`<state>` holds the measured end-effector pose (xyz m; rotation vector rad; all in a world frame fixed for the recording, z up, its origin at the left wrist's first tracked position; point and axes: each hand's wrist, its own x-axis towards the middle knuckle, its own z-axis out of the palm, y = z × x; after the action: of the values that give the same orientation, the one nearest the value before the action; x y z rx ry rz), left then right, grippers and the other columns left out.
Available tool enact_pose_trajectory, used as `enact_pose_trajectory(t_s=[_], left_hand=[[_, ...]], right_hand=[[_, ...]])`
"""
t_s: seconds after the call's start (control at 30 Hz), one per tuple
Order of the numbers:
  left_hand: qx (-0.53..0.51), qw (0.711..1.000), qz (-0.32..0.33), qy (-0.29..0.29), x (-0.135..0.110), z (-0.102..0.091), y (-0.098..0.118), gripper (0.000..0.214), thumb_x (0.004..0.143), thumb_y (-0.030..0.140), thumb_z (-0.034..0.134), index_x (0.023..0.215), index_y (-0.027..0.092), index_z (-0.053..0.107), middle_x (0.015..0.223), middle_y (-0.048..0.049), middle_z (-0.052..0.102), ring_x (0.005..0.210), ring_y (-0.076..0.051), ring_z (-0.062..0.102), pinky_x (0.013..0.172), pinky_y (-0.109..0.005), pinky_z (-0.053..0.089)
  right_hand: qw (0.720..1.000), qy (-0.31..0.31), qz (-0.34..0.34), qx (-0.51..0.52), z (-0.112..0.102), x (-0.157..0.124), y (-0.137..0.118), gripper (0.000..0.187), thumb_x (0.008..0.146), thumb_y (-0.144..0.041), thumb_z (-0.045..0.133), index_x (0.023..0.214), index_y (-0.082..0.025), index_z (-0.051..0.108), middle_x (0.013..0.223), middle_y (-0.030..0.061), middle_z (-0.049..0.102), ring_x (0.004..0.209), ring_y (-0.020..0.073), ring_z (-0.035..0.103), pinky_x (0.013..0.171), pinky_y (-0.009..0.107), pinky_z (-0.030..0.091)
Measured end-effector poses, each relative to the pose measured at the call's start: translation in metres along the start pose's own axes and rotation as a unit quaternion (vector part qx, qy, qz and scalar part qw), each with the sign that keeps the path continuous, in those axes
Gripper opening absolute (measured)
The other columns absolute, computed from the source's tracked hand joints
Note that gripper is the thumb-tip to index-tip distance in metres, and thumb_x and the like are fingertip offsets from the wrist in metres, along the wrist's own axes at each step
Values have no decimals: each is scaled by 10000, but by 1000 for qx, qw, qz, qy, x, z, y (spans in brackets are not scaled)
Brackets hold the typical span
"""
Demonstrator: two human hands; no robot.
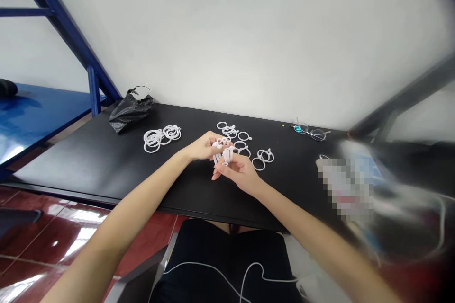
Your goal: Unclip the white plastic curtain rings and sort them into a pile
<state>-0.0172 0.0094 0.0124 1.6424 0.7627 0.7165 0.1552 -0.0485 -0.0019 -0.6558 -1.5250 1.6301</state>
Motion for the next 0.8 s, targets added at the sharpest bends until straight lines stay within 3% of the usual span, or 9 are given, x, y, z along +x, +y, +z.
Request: enact_pose_trajectory(t_s=[0.23,0.37,0.5,0.57,0.67,0.8], left_hand=[[20,1000,9,2,1,2,-3,227,748,253,621,892,87,680,515,31,566,379,-52,456,345,-135,305],[90,995,17,40,0,-11,0,98,728,188,576,724,104,626,501,37,555,354,-46,447,353,-143,332],[206,972,-37,108,-15,-51,21,108,742,174,551,690,108,618,513,30,592,373,-56,478,390,-148,360],[292,939,-95,156,-26,-80,34,145,785,207,570,711,100,633,488,46,588,385,-54,476,418,-140,347],[434,866,-156,196,-43,-123,43,161,830,196,574,729,85,634,425,77,547,415,-48,486,482,-121,330],[475,828,-208,212,-56,-162,28,225,862,283,583,741,101,636,465,66,589,489,-67,529,561,-137,330]], right_hand=[[1000,-6,18,7,-6,3,-1,307,657,-331,853,852,-181,670,793,14,690,698,168,704,742,358,611],[997,70,8,16,-16,12,-1,376,642,-336,854,935,-184,675,929,34,714,711,150,696,702,318,603],[981,192,22,6,-27,17,-7,358,705,-386,797,984,-197,678,1082,65,704,711,125,692,627,254,573],[975,221,36,7,-31,18,-11,310,733,-404,765,939,-189,678,1047,67,715,677,107,676,614,238,562],[972,231,49,9,-32,17,-13,286,730,-393,757,902,-182,671,973,58,726,634,96,657,588,226,550],[973,222,59,5,-30,17,-11,282,719,-374,754,902,-177,669,945,57,729,601,95,649,562,227,541]])
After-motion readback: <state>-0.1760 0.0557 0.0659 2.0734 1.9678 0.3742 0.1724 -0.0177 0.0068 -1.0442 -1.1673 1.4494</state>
